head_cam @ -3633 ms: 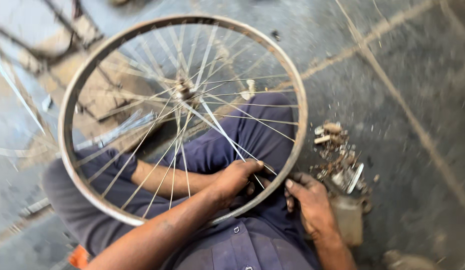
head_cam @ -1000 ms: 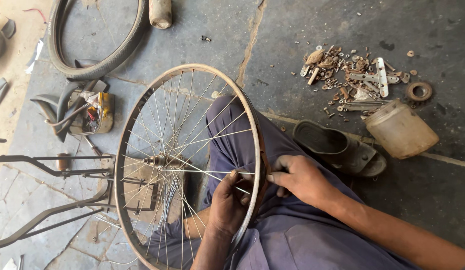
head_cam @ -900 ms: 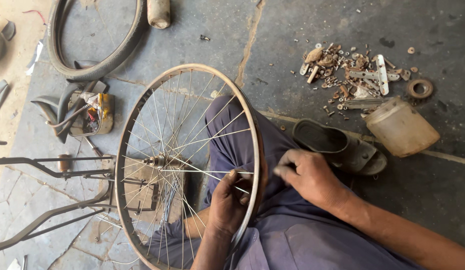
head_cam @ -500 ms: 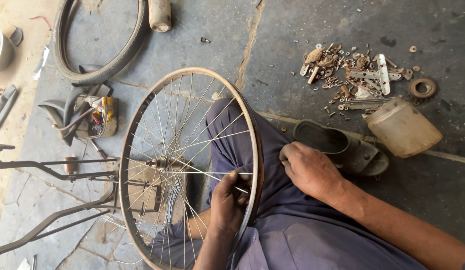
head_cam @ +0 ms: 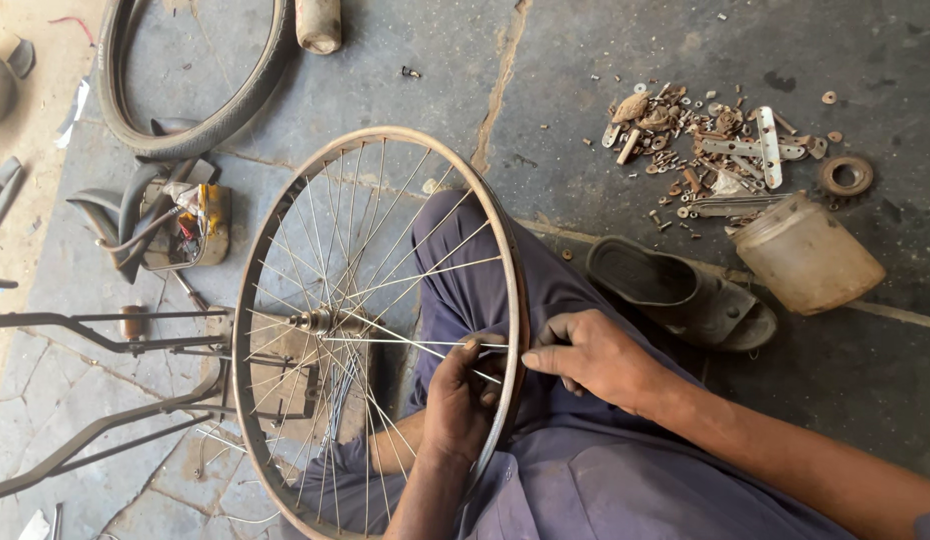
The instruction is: The person repairs a bicycle wheel by inserting spokes into the rim and sorting through small metal parts on the workshop floor.
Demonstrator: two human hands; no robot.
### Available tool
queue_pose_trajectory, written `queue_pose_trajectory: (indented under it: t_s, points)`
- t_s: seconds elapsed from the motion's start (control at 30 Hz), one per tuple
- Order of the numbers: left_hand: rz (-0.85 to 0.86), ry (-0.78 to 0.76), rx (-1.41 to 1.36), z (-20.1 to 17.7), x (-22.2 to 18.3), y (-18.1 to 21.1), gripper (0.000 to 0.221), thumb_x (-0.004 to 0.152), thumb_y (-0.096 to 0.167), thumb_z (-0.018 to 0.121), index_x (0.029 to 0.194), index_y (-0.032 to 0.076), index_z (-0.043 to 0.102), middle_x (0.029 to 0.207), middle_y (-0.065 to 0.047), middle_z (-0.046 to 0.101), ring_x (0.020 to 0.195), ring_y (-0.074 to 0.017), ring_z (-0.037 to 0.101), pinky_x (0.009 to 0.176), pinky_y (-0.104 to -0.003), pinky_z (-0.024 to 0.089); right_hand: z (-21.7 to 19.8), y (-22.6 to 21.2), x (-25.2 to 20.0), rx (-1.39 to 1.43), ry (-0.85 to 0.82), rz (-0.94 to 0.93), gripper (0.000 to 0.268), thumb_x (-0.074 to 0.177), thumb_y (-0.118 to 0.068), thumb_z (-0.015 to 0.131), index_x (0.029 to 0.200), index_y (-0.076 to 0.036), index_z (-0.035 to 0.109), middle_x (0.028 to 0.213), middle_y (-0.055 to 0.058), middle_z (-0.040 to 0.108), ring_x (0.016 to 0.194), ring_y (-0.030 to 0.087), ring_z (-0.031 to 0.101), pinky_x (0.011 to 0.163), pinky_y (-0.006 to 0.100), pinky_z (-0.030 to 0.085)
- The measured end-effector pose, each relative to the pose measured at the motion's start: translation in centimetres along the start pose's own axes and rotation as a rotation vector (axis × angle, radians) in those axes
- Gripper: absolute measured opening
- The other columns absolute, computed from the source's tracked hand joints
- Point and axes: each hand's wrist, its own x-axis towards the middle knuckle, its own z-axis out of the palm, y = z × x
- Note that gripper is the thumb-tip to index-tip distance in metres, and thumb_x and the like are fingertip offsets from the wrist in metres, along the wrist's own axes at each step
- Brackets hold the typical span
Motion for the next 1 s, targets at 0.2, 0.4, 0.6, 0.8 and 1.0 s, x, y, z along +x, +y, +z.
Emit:
queue_pose_trajectory:
  t_s: [0.2, 0.4, 0.6, 0.8, 1.0]
  points:
    - [-0.077, -0.057, 0.021, 0.5, -0.4, 0.2, 0.038, 0.102, 0.033, 0.044, 0.106, 0.001, 0.065, 0.063, -0.004, 0.055, 0.047, -0.0096, 0.039, 0.045, -0.025, 0.037, 1.0, 1.4, 1.2, 0.161, 0.010, -0.134, 0.015, 0.084, -0.014, 0.074, 0.084, 0.001, 0.073, 0.071, 0.002, 0.064, 0.063, 0.008, 0.054, 0.058, 0.025, 0.045]
    - [-0.042, -0.026, 0.025, 1.4, -1.1, 0.7, 0.036, 0.101, 0.033, 0.047, 0.102, 0.001, 0.063, 0.068, -0.006, 0.060, 0.050, -0.0087, 0.039, 0.047, -0.024, 0.036, 0.1, 2.4, 0.2, 0.013, 0.128, -0.140, 0.016, 0.080, -0.013, 0.069, 0.079, 0.003, 0.072, 0.068, 0.003, 0.065, 0.065, 0.009, 0.056, 0.061, 0.028, 0.046]
    - [-0.012, 0.062, 0.039, 1.2, -0.4, -0.1, 0.034, 0.100, 0.032, 0.048, 0.093, 0.002, 0.063, 0.064, -0.006, 0.056, 0.052, -0.0140, 0.045, 0.050, -0.029, 0.042, 0.1, 1.1, 1.2, -0.429, 0.241, -0.268, 0.021, 0.081, -0.017, 0.073, 0.084, 0.003, 0.068, 0.075, 0.017, 0.068, 0.072, 0.029, 0.066, 0.066, 0.040, 0.051]
    - [-0.027, 0.016, 0.026, 0.0, -0.7, 0.0, 0.035, 0.101, 0.030, 0.049, 0.093, 0.001, 0.064, 0.066, -0.007, 0.057, 0.053, -0.0132, 0.046, 0.050, -0.030, 0.044, 0.9, 0.0, 0.1, -0.618, 0.313, -0.390, 0.021, 0.079, -0.012, 0.075, 0.085, 0.005, 0.065, 0.085, 0.021, 0.066, 0.083, 0.040, 0.066, 0.072, 0.047, 0.050]
    - [-0.023, -0.010, -0.027, 1.4, -1.1, 0.5, 0.031, 0.100, 0.028, 0.049, 0.094, 0.001, 0.063, 0.067, -0.009, 0.059, 0.046, -0.0109, 0.041, 0.046, -0.030, 0.044, -0.1, -0.8, -1.8, -0.526, 0.311, -0.621, 0.015, 0.079, 0.002, 0.068, 0.094, 0.000, 0.070, 0.090, 0.013, 0.069, 0.080, 0.028, 0.070, 0.070, 0.037, 0.055]
